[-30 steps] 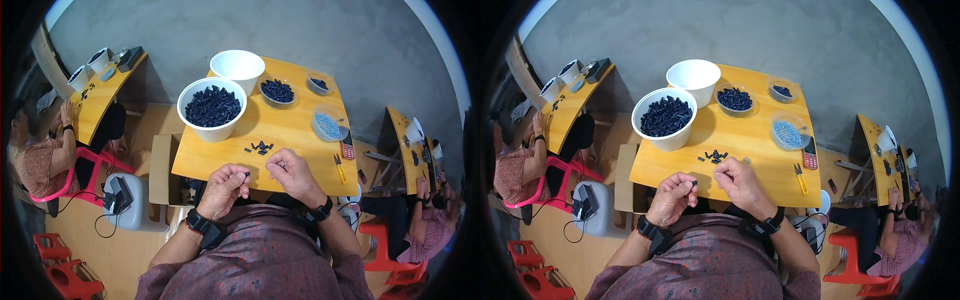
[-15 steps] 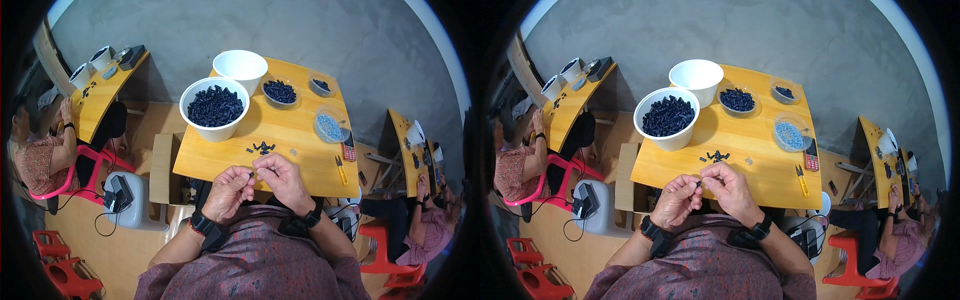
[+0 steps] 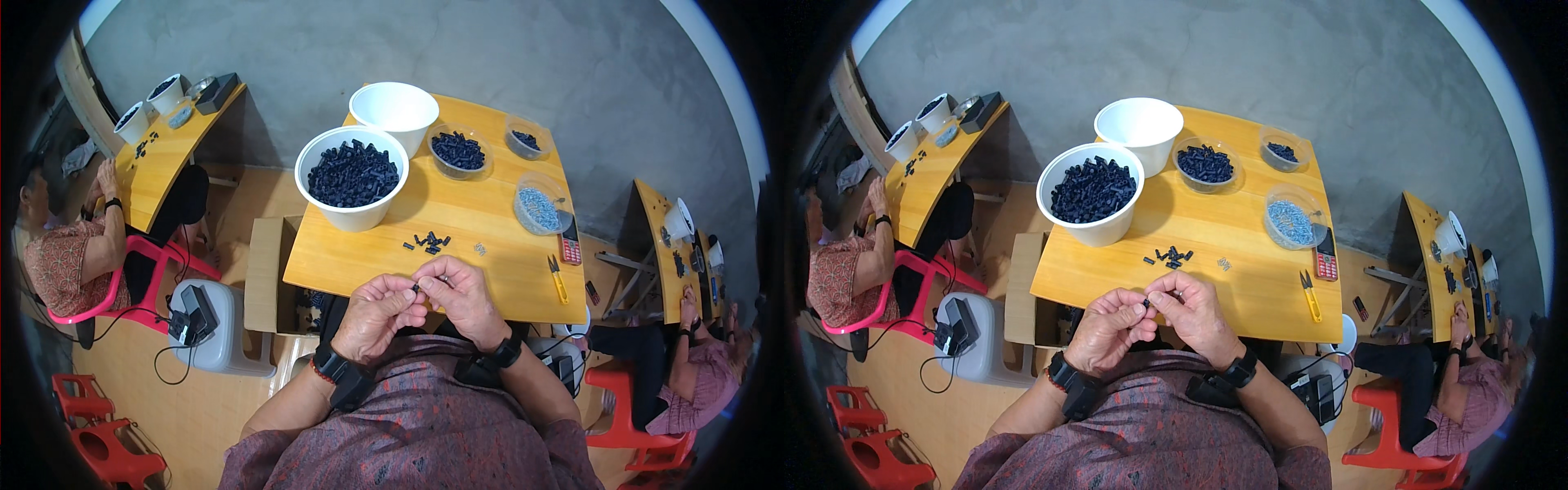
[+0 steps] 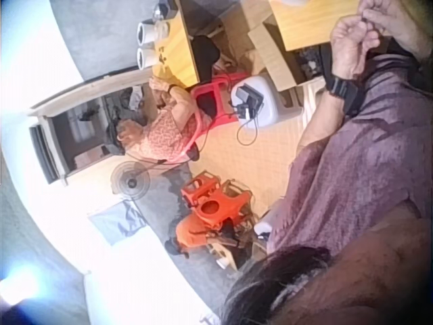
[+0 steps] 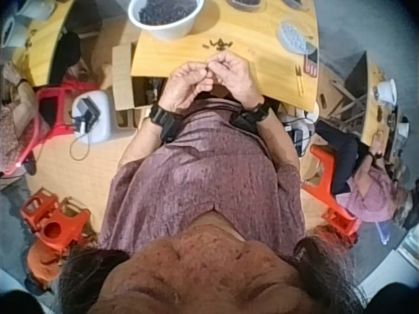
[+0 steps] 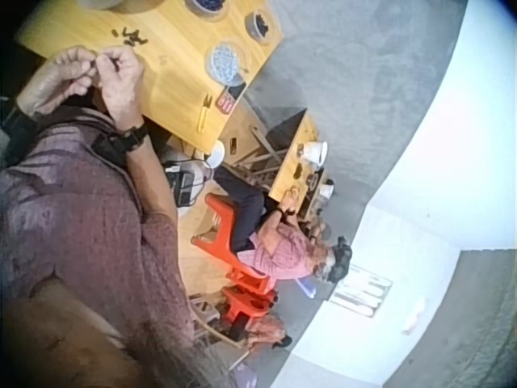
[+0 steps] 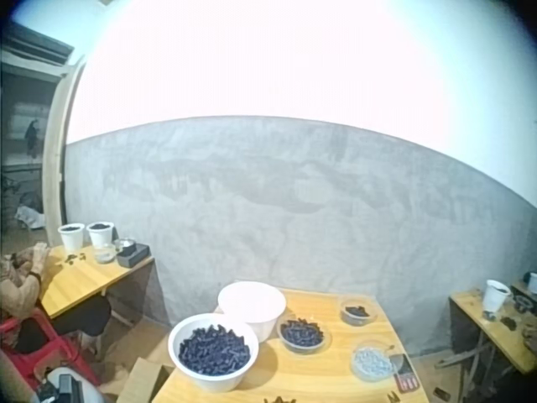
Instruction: Assembling small black plastic components by inserting small metal pins or screws.
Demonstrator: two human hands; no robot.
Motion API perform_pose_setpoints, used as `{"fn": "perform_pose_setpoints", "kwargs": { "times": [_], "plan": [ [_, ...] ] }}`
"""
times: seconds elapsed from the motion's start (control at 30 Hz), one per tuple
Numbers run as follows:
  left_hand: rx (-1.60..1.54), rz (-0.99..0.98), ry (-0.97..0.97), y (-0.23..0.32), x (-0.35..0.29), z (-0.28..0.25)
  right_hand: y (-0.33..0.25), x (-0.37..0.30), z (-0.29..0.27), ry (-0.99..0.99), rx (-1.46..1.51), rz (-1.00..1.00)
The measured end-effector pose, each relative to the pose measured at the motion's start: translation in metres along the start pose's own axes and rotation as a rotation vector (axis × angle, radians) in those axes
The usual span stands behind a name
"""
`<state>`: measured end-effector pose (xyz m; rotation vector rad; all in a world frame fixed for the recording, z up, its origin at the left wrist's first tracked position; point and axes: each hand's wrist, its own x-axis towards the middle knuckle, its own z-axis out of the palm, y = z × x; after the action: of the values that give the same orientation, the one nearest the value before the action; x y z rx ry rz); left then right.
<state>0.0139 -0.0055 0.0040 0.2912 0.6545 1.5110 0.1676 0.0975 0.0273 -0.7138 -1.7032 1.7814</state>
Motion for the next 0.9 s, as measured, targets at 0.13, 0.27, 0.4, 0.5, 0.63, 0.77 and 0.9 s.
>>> {"fn": "perform_pose_setpoints", "kwargs": {
  "times": [0.13,0.27,0.4,0.5,0.63,0.77,0.9],
  "plan": [
    [0.035,0.025,0.0,0.0,-0.0014,0.0021,-0.0016,-0.0004,-0.0016,-0.008,-0.017,-0.006],
    [0.094,0.043,0.015,-0.0005,-0.0022,0.0038,-0.0017,0.001,-0.0062,-0.049,-0.045,-0.038],
    [0.146,0.064,0.031,-0.0004,-0.0031,0.0065,-0.0044,0.0012,-0.0062,-0.061,-0.043,-0.022],
    [0.19,0.081,0.043,-0.0003,-0.003,0.0071,-0.0047,0.0014,-0.0019,-0.045,-0.042,-0.067],
    [0.203,0.109,0.047,-0.0009,-0.0031,0.0071,-0.0024,0.0019,-0.0042,-0.05,-0.081,-0.084],
    [0.221,0.123,0.061,-0.0008,-0.0032,0.0096,-0.006,0.0007,-0.0038,-0.054,-0.029,-0.048],
    [0.286,0.179,0.052,-0.0019,-0.0024,0.0092,-0.0053,0.0011,-0.0049,-0.053,-0.058,-0.04]
  ]
}}
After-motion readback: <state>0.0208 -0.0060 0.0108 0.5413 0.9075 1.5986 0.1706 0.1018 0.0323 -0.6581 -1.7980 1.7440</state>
